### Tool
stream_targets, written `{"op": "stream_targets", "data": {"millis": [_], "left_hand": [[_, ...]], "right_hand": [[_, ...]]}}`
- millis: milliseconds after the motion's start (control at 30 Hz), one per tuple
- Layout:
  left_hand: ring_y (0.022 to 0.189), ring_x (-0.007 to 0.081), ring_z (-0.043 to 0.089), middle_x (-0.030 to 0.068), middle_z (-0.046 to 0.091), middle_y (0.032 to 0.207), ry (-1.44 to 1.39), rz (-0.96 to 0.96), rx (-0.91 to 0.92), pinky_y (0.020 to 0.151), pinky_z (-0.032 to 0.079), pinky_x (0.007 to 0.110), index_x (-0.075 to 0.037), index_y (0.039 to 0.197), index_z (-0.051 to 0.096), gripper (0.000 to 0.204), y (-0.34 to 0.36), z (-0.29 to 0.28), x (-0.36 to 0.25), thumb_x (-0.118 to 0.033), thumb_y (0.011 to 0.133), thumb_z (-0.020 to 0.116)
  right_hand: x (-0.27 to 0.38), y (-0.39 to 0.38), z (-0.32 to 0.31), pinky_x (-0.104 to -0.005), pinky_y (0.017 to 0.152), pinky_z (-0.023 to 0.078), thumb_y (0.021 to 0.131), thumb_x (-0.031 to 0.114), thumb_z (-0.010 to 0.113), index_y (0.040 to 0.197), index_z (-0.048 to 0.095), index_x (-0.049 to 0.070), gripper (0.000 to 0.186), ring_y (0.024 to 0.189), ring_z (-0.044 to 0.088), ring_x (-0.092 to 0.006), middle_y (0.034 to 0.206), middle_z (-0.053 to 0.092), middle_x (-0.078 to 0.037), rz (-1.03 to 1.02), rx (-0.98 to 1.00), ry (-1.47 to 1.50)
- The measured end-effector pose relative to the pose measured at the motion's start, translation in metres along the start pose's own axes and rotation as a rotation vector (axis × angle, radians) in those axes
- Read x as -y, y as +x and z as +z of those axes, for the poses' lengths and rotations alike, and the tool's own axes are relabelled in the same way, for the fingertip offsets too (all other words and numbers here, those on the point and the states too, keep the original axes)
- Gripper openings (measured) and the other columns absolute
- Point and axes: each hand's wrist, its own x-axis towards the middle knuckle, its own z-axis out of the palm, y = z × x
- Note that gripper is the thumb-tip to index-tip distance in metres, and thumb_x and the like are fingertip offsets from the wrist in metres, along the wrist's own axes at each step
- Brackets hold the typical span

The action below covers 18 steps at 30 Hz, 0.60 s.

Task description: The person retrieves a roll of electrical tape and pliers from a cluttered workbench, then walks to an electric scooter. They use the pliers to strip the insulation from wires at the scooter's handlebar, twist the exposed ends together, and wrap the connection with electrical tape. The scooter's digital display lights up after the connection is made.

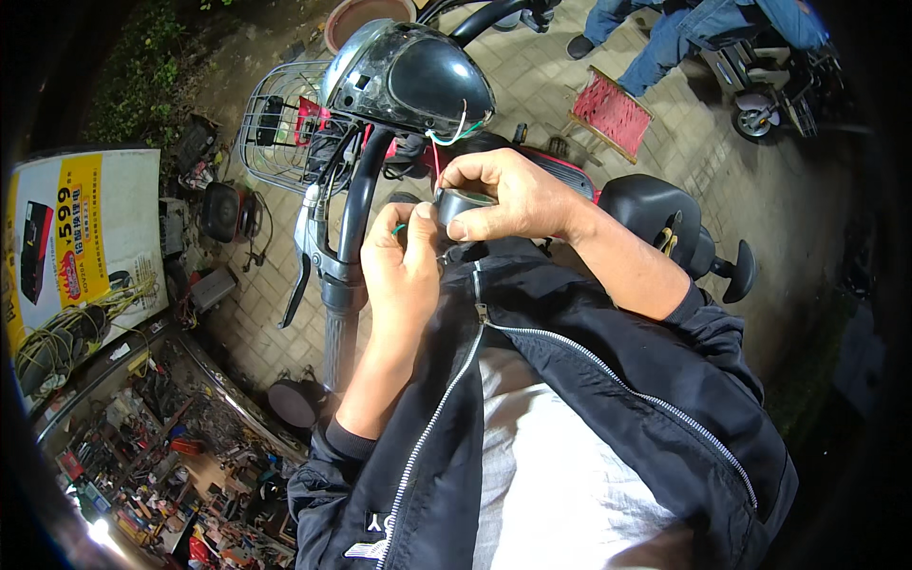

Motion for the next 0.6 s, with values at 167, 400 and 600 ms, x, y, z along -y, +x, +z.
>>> {"op": "stream_targets", "data": {"millis": [167, 400, 600], "left_hand": [[0.073, 0.0067, 0.049, 0.0012, 0.055, 0.085, 0.126, 0.291, -0.014, 0.062, 0.041, 0.023, 0.002, 0.097, 0.057, 0.005, -0.005, 0.004, 0.016, 0.001, 0.098, 0.053], [0.086, 0.036, 0.062, 0.0169, 0.062, 0.096, 0.409, 0.584, -0.136, 0.073, 0.051, 0.041, 0.0, 0.104, 0.061, 0.022, -0.013, 0.012, 0.029, 0.003, 0.083, 0.067], [0.061, 0.0034, 0.051, 0.0011, 0.064, 0.074, -0.344, -0.016, -0.093, 0.055, 0.04, 0.018, -0.001, 0.084, 0.065, 0.018, -0.012, 0.018, 0.012, -0.014, 0.097, 0.065]], "right_hand": [[0.017, -0.004, 0.008, -0.0252, 0.07, 0.05, 0.078, 0.02, 0.082, 0.1, 0.064, -0.003, 0.037, 0.078, 0.058, -0.0084, 0.087, 0.064, -0.002, 0.068, -0.071, -0.197], [0.057, -0.013, 0.016, -0.0257, 0.059, 0.048, 0.094, 0.043, 0.064, 0.082, 0.068, -0.003, 0.047, 0.066, 0.058, -0.009, 0.074, 0.064, -0.005, 0.272, -0.041, 0.066], [0.027, -0.014, 0.017, -0.0286, 0.071, 0.047, 0.101, 0.025, 0.056, 0.097, 0.069, -0.005, 0.033, 0.075, 0.056, -0.01, 0.08, 0.064, 0.001, 0.063, -0.087, 0.097]]}}
